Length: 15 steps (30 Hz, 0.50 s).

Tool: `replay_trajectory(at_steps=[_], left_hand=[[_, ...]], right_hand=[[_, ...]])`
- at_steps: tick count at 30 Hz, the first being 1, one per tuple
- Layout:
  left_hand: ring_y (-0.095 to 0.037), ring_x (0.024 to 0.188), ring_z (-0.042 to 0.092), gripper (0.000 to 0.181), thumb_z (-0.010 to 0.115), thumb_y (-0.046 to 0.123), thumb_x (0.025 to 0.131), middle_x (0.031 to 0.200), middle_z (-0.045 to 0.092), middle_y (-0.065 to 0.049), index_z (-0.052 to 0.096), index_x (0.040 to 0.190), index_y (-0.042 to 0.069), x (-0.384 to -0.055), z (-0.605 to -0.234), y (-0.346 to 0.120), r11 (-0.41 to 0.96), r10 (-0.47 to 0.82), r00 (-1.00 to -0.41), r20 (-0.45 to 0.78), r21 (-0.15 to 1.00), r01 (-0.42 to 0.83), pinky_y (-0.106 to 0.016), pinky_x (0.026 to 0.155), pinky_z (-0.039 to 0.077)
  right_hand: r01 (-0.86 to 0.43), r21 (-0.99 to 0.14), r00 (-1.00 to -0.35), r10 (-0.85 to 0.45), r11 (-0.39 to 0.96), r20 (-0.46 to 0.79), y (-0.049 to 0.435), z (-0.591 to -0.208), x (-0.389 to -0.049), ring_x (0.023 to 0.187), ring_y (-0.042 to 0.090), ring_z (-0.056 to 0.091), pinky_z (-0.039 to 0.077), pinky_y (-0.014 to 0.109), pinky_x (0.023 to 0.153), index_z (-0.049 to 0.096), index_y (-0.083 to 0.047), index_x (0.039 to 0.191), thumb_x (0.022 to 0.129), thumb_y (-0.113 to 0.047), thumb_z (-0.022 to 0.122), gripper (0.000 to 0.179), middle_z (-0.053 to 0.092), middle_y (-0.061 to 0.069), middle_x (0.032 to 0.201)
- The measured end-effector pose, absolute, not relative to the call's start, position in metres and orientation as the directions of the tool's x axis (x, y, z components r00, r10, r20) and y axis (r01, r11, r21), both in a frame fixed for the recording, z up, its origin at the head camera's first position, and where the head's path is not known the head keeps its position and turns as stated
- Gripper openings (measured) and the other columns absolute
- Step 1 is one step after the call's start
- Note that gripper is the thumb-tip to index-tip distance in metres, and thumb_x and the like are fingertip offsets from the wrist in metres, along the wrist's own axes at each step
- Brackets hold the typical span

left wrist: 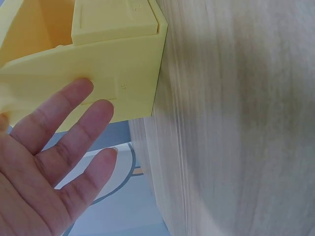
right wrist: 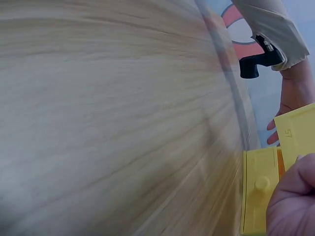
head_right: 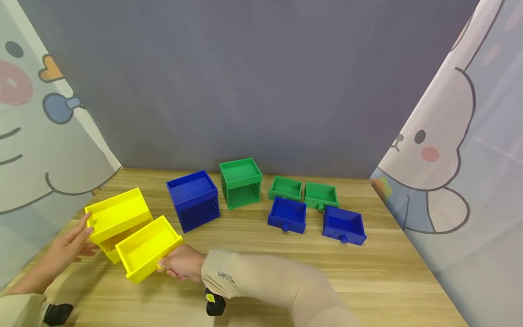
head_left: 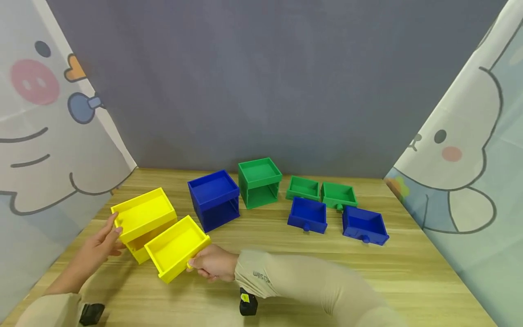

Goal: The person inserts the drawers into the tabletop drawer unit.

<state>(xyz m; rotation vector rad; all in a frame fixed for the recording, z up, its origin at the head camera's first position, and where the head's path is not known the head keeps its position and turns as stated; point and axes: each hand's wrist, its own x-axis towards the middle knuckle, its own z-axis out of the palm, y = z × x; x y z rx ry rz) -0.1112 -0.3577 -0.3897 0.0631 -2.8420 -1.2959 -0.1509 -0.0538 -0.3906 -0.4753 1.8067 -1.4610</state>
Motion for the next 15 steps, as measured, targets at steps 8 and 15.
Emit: replay_trajectory(at_steps=[8,15], left_hand=[[-0.032,0.085,0.067,0.063,0.025,0.036,0.106,0.145,0.002,-0.043,-0.011,0.15,0.008,-0.112,-0.39,-0.359,0.664,-0.051,-0.999,-0.003,0.747,-0.036,-0.059,0.072,0.05],[-0.011,0.077,0.066,0.064,0.027,0.034,0.106,0.144,0.007,-0.045,-0.007,0.151,0.004,-0.113,-0.392,-0.358,0.657,-0.058,-0.998,0.012,0.753,-0.029,-0.048,0.072,0.055]], right_hand=[[0.183,-0.945,-0.648,-0.69,0.27,-0.322,-0.073,-0.391,-0.14,0.043,0.007,0.026,0.022,0.017,0.04,0.065,0.012,0.093,0.097,-0.007,0.052,0.023,0.036,-0.001,0.051],[0.224,-0.942,-0.643,-0.688,0.251,-0.336,-0.083,-0.395,-0.134,0.044,0.007,0.025,0.022,0.017,0.041,0.065,0.011,0.092,0.098,-0.008,0.051,0.024,0.035,-0.001,0.051]])
